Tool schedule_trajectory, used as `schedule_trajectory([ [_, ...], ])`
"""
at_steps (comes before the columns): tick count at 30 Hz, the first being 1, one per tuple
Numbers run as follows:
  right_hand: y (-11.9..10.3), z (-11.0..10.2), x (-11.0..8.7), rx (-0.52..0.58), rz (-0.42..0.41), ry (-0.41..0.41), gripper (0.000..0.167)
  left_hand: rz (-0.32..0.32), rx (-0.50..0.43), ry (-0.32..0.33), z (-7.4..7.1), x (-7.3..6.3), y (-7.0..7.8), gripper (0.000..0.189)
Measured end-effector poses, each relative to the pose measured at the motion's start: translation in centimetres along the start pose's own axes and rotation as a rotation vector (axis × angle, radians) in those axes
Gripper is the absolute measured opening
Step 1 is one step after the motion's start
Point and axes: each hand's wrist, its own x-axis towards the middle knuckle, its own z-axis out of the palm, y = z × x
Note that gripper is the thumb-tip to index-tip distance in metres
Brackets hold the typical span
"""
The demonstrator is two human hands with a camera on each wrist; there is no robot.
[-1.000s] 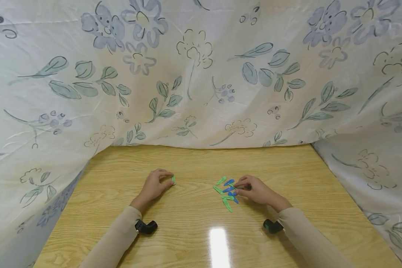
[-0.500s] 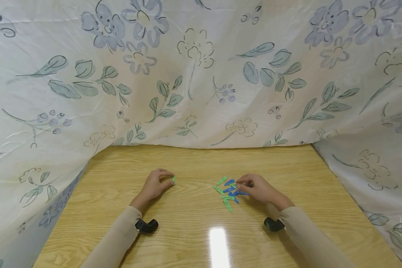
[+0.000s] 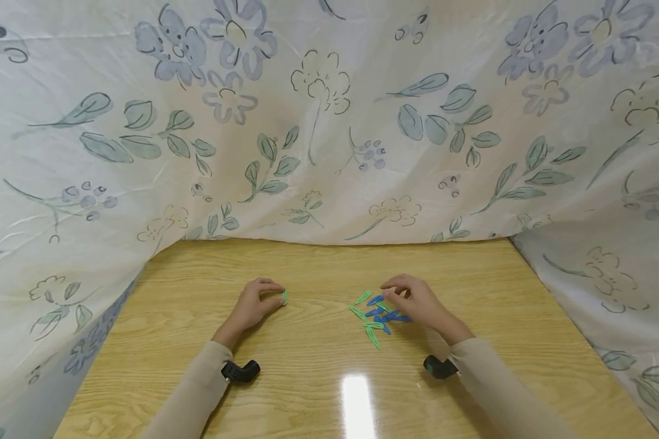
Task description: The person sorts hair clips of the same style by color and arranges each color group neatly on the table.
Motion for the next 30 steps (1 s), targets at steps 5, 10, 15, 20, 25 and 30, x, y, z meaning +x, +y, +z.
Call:
schedule_trajectory([
  [5, -0.4, 0.7, 0.2, 0.027, -0.019, -0.010, 0.022, 0.013, 0.000, -0.001, 0.0, 0.0, -0.1, 0.027],
  [10, -0.9, 1.3, 0.5, 0.049, -0.029, -0.025, 0.023, 0.017, -0.013, 0.013, 0.1, -0.2, 0.1, 0.027],
  [15, -1.4, 1.7, 0.8, 0.052, -0.032, -0.042, 0.023, 0.008, -0.006, 0.020, 0.2, -0.2, 0.2, 0.029],
  [20, -1.5, 1.9, 0.8, 0.054, -0.029, -0.055, 0.023, -0.001, -0.008, 0.038, 0.4, -0.3, 0.2, 0.033],
  [25, -1.4, 1.9, 0.8, 0.053, -0.025, -0.071, 0.024, 0.007, -0.013, 0.050, 0.5, -0.4, 0.3, 0.028],
  [30, -1.2, 1.7, 0.7, 0.057, -0.025, -0.081, 0.026, 0.014, -0.009, 0.045, 0.7, -0.4, 0.3, 0.024],
])
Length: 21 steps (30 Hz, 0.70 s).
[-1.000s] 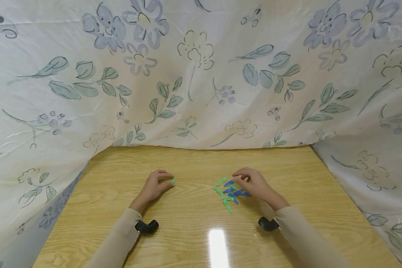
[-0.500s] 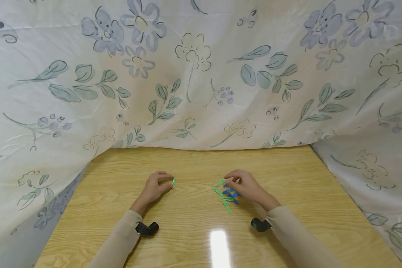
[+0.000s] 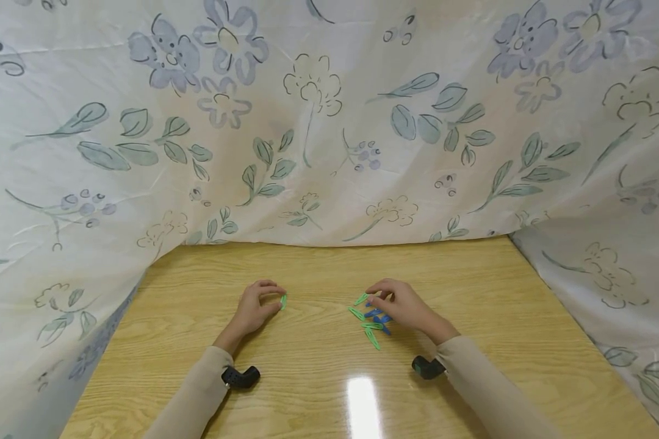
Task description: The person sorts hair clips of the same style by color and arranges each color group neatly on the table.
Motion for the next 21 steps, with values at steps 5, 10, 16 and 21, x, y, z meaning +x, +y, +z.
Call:
schedule_trajectory([
  [5, 0.10, -0.06, 0.12, 0.005, -0.012, -0.008, 0.025, 0.021, 0.017, -0.009, 0.13, 0.07, -0.20, 0.026],
  [10, 0.12, -0.04, 0.24, 0.008, -0.013, -0.034, 0.026, 0.041, 0.035, -0.012, 0.07, 0.12, -0.27, 0.025],
  [16, 0.16, -0.24, 0.49, 0.006, -0.014, -0.067, 0.028, 0.028, 0.025, -0.042, -0.26, 0.21, -0.18, 0.025],
  [21, 0.07, -0.36, 0.79, 0.004, -0.022, -0.060, 0.029, 0.004, 0.021, -0.071, -0.50, 0.34, -0.28, 0.026],
])
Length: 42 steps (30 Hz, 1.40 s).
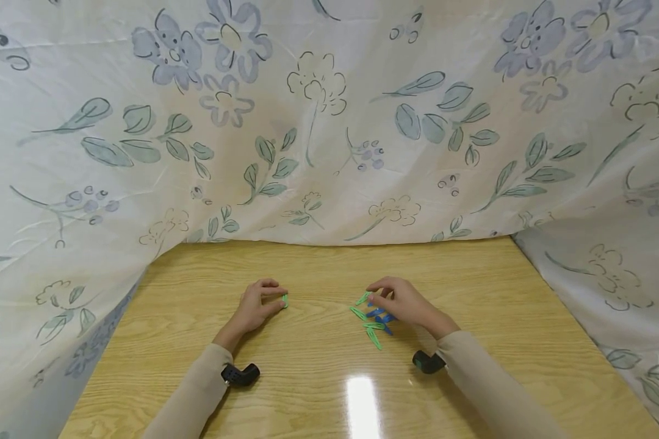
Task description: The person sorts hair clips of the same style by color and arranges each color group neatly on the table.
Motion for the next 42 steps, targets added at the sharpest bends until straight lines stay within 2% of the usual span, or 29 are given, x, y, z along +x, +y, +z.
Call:
schedule_trajectory([
  [9, 0.6, 0.1, 0.5, -0.012, 0.033, -0.012, 0.027, -0.001, -0.001, 0.003, 0.1, 0.2, -0.1, 0.026],
  [18, 0.4, 0.8, 0.9, -0.102, 0.037, -0.046, 0.026, -0.002, 0.006, 0.014, 0.1, 0.1, 0.0, 0.026],
  [26, 0.6, 1.3, 1.1, -0.214, 0.027, -0.017, 0.023, 0.011, 0.012, 0.026, 0.3, -0.2, 0.1, 0.027],
  [32, 0.5, 1.6, 1.2, -0.276, 0.059, 0.024, 0.019, 0.009, 0.011, 0.037, 0.4, -0.3, 0.0, 0.028],
  [42, 0.2, 2.0, 1.2, -0.323, 0.101, 0.044, 0.018, 0.010, 0.022, 0.061, 0.5, -0.7, 0.2, 0.035],
])
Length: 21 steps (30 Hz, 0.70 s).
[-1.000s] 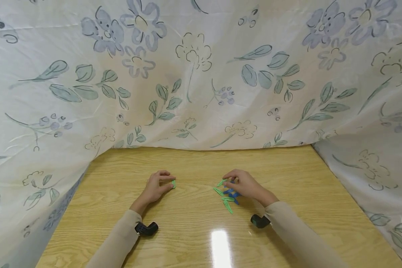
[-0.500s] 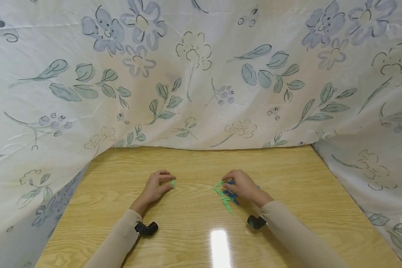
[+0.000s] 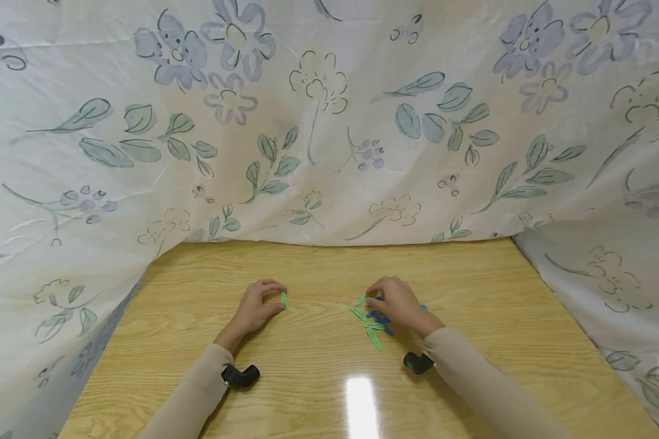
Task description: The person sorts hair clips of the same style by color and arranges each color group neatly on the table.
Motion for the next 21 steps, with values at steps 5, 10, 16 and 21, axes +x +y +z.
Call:
schedule_trajectory([
  [5, 0.10, 0.38, 0.18, -0.025, -0.004, -0.002, 0.016, -0.007, 0.006, 0.010, 0.11, 0.11, -0.14, 0.043],
  [10, 0.23, 0.49, 0.36, -0.038, -0.004, -0.010, 0.015, -0.011, -0.005, 0.018, 0.10, 0.22, -0.12, 0.036],
  [16, 0.05, 0.40, 0.60, -0.069, -0.017, -0.015, 0.015, -0.002, 0.006, 0.020, 0.00, 0.27, -0.12, 0.026],
  [21, -0.33, 0.19, 0.56, -0.109, -0.041, -0.021, 0.015, -0.010, 0.004, 0.016, -0.07, 0.27, -0.16, 0.026],
])
